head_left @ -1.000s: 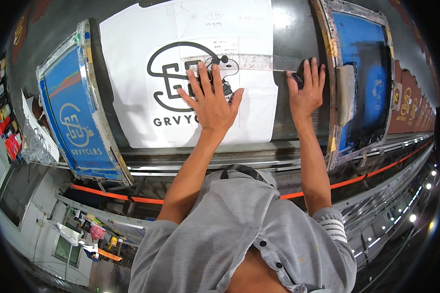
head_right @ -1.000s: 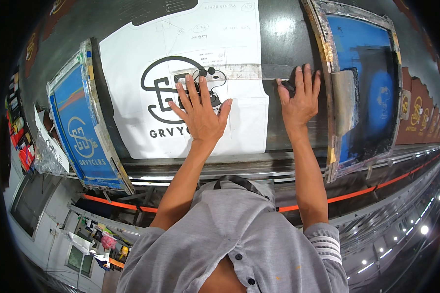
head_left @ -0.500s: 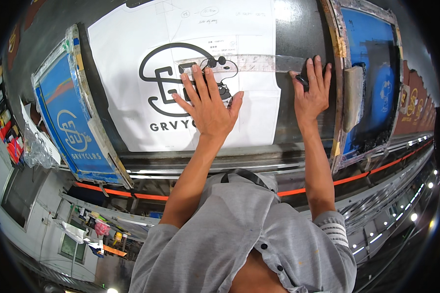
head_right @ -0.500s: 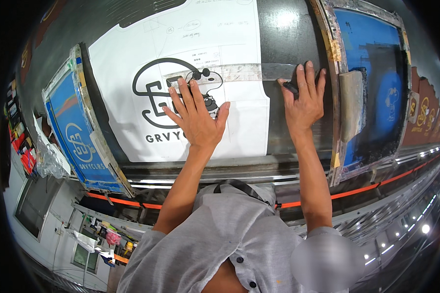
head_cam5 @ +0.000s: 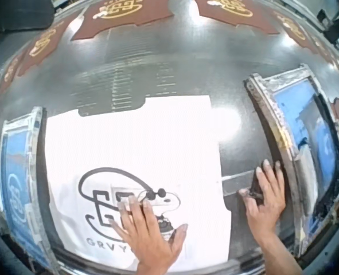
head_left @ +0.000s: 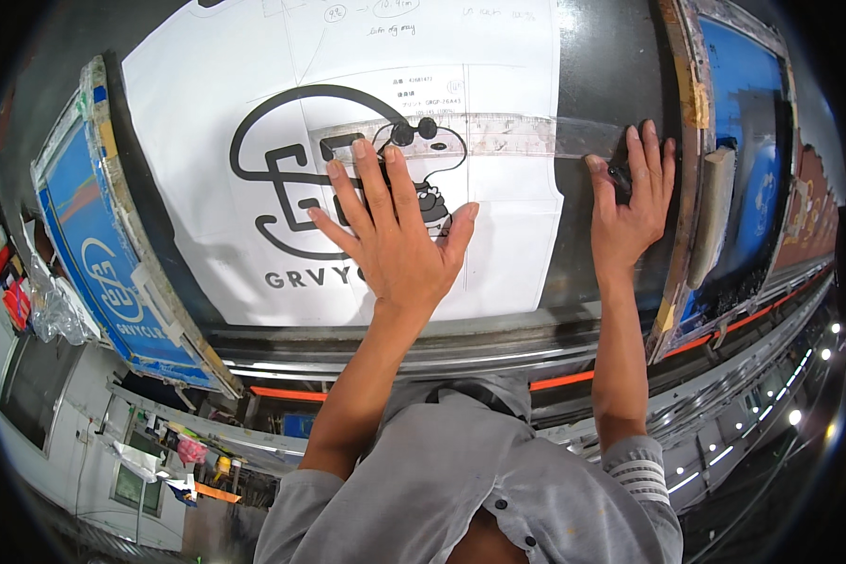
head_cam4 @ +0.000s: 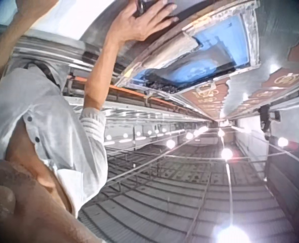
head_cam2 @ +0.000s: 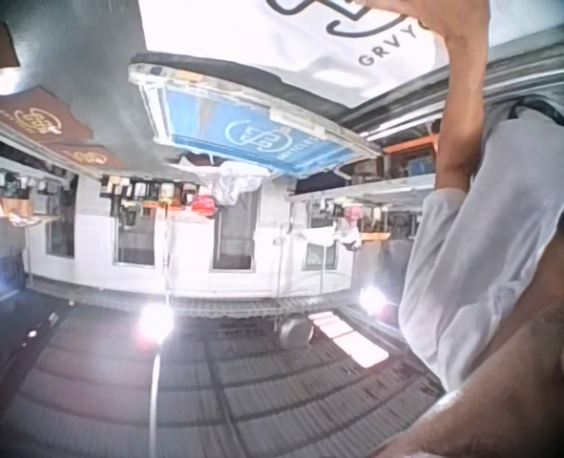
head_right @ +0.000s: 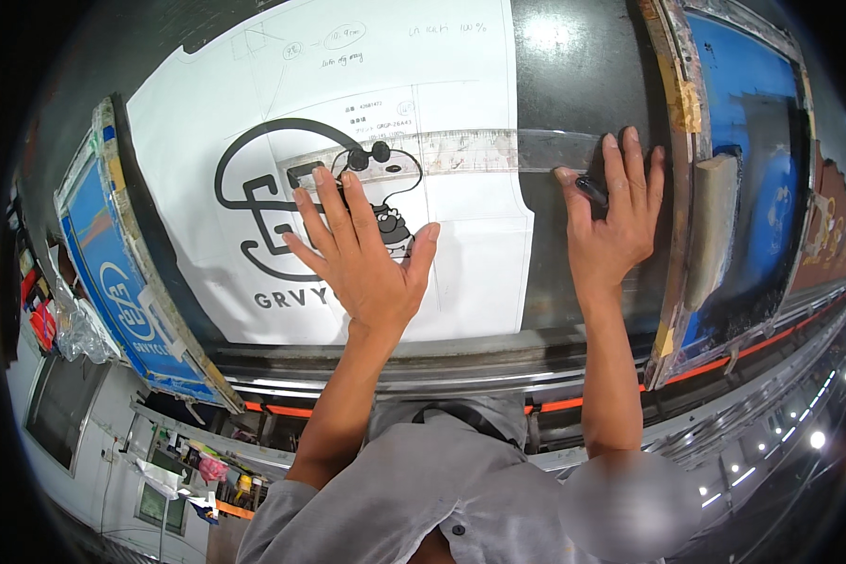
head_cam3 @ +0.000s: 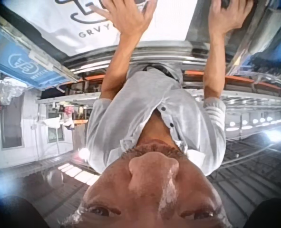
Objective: The person aligns a white t-shirt on a printing table using a ruler and marker to ensure correct positioning. They then use a squeegee to apply ink through a screen printing frame onto the t-shirt, repeating the process for different color layers.
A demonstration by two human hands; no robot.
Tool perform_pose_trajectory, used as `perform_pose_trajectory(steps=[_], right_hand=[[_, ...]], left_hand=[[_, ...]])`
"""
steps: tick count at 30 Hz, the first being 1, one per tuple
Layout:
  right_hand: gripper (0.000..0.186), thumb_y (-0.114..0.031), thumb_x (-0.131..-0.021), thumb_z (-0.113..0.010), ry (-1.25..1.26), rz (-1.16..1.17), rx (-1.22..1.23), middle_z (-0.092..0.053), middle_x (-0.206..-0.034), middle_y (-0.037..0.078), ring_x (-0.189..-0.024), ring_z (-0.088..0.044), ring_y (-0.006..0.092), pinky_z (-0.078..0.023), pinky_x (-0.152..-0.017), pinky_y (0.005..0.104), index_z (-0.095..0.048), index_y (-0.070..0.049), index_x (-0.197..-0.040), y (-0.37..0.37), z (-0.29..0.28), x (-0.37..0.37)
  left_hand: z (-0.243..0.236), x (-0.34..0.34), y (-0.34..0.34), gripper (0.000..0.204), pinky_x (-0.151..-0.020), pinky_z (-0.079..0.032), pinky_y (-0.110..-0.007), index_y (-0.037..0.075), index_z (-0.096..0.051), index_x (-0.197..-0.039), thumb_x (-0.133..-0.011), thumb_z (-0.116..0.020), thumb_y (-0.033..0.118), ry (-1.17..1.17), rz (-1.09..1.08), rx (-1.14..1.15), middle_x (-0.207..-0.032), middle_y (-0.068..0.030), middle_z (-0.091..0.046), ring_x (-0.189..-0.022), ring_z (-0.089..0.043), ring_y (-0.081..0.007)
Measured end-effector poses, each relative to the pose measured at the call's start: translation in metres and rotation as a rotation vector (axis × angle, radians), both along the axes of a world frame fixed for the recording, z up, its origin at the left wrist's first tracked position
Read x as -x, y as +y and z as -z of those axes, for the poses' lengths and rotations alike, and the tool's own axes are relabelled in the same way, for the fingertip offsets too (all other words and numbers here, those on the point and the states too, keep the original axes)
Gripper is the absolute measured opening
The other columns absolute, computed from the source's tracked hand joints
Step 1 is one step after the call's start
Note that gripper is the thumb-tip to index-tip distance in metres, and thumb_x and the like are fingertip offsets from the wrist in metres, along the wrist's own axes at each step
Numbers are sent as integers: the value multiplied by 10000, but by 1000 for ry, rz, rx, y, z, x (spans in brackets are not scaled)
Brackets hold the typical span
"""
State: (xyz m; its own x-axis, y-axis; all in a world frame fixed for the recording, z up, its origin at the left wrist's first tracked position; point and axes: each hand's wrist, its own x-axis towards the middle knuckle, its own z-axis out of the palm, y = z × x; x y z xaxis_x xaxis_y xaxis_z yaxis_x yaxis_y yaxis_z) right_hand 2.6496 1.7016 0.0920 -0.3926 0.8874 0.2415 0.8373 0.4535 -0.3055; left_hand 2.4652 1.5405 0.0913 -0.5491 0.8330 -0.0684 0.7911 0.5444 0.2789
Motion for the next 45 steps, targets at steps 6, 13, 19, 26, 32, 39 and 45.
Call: perform_pose_trajectory(steps=[6, 13, 19, 26, 32, 39, 45], right_hand=[[517, -184, -769, -845, -11, -3, 5, -629, -1388, 71, -1376, -481, 373, -420, -1113, 452, -703, -103, -1260, -1, 0, -1], [512, -176, -780, -843, -4, -2, 4, -623, -1395, 69, -1373, -484, 367, -409, -1121, 443, -698, -100, -1265, -3, -1, 3], [447, -171, -853, -791, -21, -14, -14, -622, -1397, 60, -1371, -495, 327, -399, -1128, 430, -685, -101, -1281, -5, -6, 5], [423, -158, -870, -776, -28, -20, -19, -626, -1391, 61, -1375, -489, 329, -385, -1138, 429, -685, -89, -1277, -4, -6, 4], [483, -202, -858, -777, -48, -51, -35, -585, -1429, 94, -1372, -469, 364, -383, -1129, 440, -654, -108, -1316, -4, -4, 1], [459, -343, -835, -780, -83, -31, 3, -582, -1280, 103, -1273, -485, 359, -471, -1003, 479, -661, -93, -1200, 1, -23, 8], [516, -441, -761, -823, -289, -156, 218, -591, -1188, 85, -1210, -509, 340, -549, -851, 464, -662, -55, -1065, -1, -68, 3]], left_hand=[[1, 1, -1, 911, -1128, 11, -730, -31, -377, -1517, -913, -563, 624, -6, 7, 2, -1615, -241, -280, -1501, -162, -494], [3, 2, -4, 943, -1102, -51, -745, -32, -341, -1534, -899, -596, 617, 0, 21, -14, -1632, -247, -230, -1490, -170, -507], [-2, 1, -3, 930, -1131, 70, -715, -39, -340, -1529, -938, -507, 660, -34, 11, 25, -1634, -242, -234, -1518, -116, -480], [-5, -1, -2, 913, -1127, 75, -722, -38, -356, -1522, -922, -564, 618, -107, -13, -21, -1640, -237, -221, -1520, -102, -481], [-3, 0, -3, 893, -1133, 50, -725, -22, -391, -1511, -928, -528, 641, -37, -15, -7, -1646, -209, -229, -1527, -113, -453], [-6, 0, -8, 847, -1093, -5, -773, -30, -415, -1488, -923, -596, 575, 0, 35, -85, -1604, -217, -289, -1496, -161, -472], [-27, -18, -44, 866, -1044, -76, -815, -33, -376, -1500, -905, -657, 531, -46, 74, 5, -1590, -230, -259, -1476, -162, -476]])
